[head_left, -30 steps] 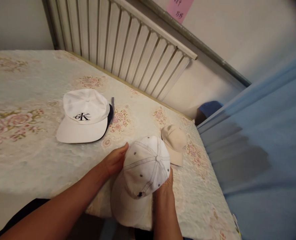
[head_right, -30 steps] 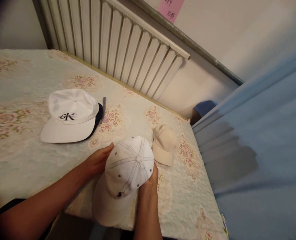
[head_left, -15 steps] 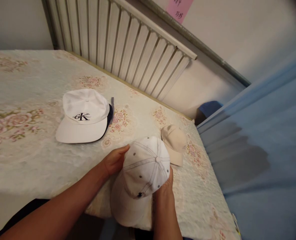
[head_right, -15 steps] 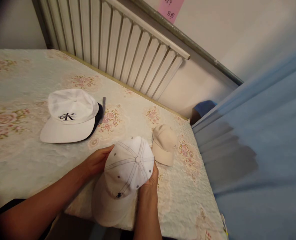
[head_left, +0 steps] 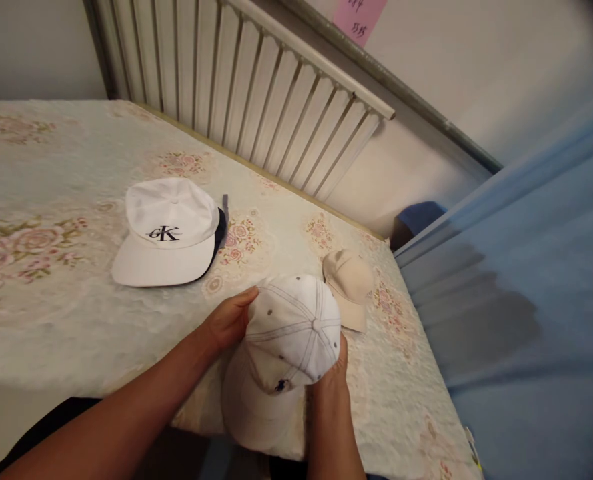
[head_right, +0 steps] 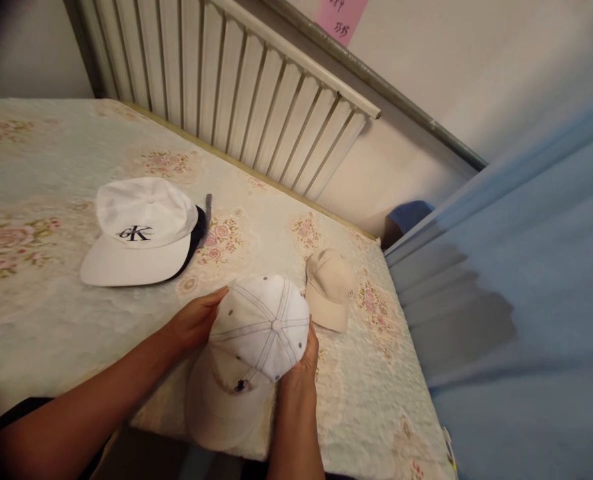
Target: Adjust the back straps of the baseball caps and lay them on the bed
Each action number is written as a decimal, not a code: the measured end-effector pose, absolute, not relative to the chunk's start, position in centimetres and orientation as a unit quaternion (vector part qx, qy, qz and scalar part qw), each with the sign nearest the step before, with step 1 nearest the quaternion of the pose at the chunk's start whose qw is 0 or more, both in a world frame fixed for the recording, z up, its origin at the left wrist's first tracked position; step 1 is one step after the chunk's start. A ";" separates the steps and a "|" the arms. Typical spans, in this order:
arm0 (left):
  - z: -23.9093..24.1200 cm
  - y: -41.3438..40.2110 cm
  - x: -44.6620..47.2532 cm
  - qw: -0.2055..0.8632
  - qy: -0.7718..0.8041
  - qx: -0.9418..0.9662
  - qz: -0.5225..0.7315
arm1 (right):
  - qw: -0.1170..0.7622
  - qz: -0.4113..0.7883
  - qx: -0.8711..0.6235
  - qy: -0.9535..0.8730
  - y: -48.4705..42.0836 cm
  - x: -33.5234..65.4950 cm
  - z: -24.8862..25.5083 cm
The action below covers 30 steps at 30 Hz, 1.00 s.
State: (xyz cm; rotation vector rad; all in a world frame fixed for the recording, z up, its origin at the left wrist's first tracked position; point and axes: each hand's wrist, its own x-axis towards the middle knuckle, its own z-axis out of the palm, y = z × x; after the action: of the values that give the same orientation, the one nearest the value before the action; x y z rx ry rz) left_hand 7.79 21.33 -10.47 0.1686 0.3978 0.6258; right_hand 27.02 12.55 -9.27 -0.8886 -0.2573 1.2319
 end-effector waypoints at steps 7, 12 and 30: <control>-11.1 21.5 7.9 0.926 0.193 0.084 0.315 | 0.738 0.523 -0.415 -0.101 12.4 26.5 -8.7; -11.2 21.6 7.9 0.928 0.187 0.084 0.310 | 0.719 0.575 -0.381 -0.086 12.5 26.6 -8.8; -11.5 21.6 8.0 0.931 0.186 0.083 0.303 | 0.718 0.591 -0.358 -0.083 12.7 26.5 -8.9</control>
State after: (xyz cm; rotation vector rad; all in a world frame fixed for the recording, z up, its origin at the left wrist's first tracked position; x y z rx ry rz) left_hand 7.96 21.63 -11.49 0.1693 0.3808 0.6204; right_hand 26.47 12.66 -8.86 -0.7917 -0.1842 1.3063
